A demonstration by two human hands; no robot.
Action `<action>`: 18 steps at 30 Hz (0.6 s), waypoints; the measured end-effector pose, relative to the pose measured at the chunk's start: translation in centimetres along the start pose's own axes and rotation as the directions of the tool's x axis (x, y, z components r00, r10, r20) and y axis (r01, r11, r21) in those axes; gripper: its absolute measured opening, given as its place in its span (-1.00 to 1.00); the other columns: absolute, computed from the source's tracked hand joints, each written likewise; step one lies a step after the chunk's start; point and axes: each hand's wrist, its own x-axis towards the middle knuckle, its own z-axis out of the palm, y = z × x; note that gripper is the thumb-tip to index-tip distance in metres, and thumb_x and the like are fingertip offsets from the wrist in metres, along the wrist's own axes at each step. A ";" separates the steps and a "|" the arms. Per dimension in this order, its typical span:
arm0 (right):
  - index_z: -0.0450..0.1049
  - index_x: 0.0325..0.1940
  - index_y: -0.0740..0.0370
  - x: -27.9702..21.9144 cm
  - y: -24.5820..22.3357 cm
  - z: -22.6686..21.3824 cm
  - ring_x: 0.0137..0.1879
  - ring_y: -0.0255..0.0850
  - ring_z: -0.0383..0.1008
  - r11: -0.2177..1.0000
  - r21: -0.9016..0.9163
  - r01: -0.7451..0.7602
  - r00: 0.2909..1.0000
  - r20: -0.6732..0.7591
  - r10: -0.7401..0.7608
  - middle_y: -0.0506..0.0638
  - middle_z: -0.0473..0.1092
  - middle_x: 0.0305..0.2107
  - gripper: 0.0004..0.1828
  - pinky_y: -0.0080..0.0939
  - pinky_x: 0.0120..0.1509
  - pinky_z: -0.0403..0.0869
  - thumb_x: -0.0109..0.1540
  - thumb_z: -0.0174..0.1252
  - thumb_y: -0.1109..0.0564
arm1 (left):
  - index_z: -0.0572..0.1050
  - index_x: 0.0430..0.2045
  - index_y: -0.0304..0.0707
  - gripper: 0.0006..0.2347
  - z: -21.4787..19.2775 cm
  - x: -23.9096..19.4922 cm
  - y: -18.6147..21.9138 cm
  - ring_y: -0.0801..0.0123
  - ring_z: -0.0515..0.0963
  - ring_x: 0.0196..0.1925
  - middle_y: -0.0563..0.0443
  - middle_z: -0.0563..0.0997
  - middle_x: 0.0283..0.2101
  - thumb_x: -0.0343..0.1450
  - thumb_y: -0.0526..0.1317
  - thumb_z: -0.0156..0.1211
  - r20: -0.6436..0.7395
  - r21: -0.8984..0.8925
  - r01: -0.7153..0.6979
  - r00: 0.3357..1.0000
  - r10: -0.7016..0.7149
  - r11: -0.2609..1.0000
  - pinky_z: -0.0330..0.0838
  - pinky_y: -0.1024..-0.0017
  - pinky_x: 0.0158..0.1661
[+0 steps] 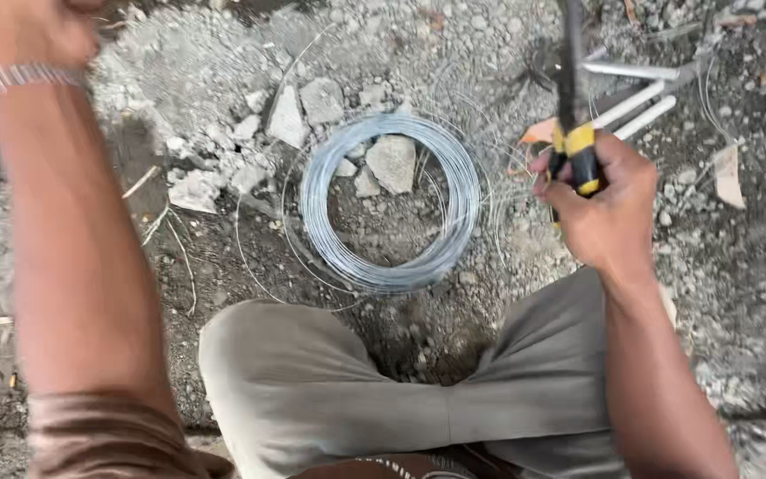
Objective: The person uncoils wire from a roll and cuts wire segments using pliers.
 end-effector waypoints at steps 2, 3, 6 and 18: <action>0.47 0.01 0.44 0.1 -0.6 0.9 -0.17 -0.27 0.58 0.966 0.209 0.149 0.986 -0.106 -0.129 0.13 0.53 -0.19 -0.78 -0.23 -0.04 0.61 0.31 0.05 0.49 | 0.38 -0.55 -0.05 -0.69 -0.4 -3.9 4.0 0.52 0.22 -0.64 0.14 0.36 -0.57 0.67 -0.16 0.10 -0.126 -0.648 0.020 0.983 -0.133 0.761 0.08 0.47 -0.61; 0.47 0.01 0.44 0.1 -1.0 1.1 -0.17 -0.27 0.58 0.965 0.213 0.151 0.986 -0.099 -0.133 0.13 0.53 -0.19 -0.78 -0.23 -0.04 0.61 0.31 0.05 0.49 | 0.45 -0.38 -0.17 -0.67 2.3 -8.0 3.9 0.69 0.18 -0.61 0.26 0.40 -0.49 0.76 -0.07 -0.05 -0.207 -0.725 -0.013 0.958 -0.200 0.688 -0.05 0.66 -0.62; -0.03 0.28 0.18 1.6 -2.0 2.7 -0.25 -0.33 0.53 0.853 0.498 0.156 0.986 -0.029 -0.163 -0.04 0.42 -0.26 -0.37 -0.32 -0.21 0.54 0.22 0.05 0.42 | 0.39 -0.43 -0.05 -0.77 13.6 -17.2 3.8 0.62 0.11 -0.71 0.30 0.23 -0.67 0.63 -0.09 -0.04 -0.433 -0.717 -0.089 0.834 -0.342 0.691 -0.07 0.50 -0.69; 0.28 0.16 0.22 -2.1 -0.2 11.3 -0.21 -0.38 0.32 0.811 0.462 -0.359 0.926 0.289 0.245 -0.10 0.30 -0.29 -0.69 -0.34 -0.18 0.41 0.36 0.13 0.19 | 0.43 0.13 -0.14 -0.76 33.1 -31.3 4.4 0.62 0.20 -0.59 0.19 0.35 -0.50 0.58 -0.22 -0.06 -0.102 -0.736 0.308 0.830 -0.548 0.603 0.11 0.59 -0.60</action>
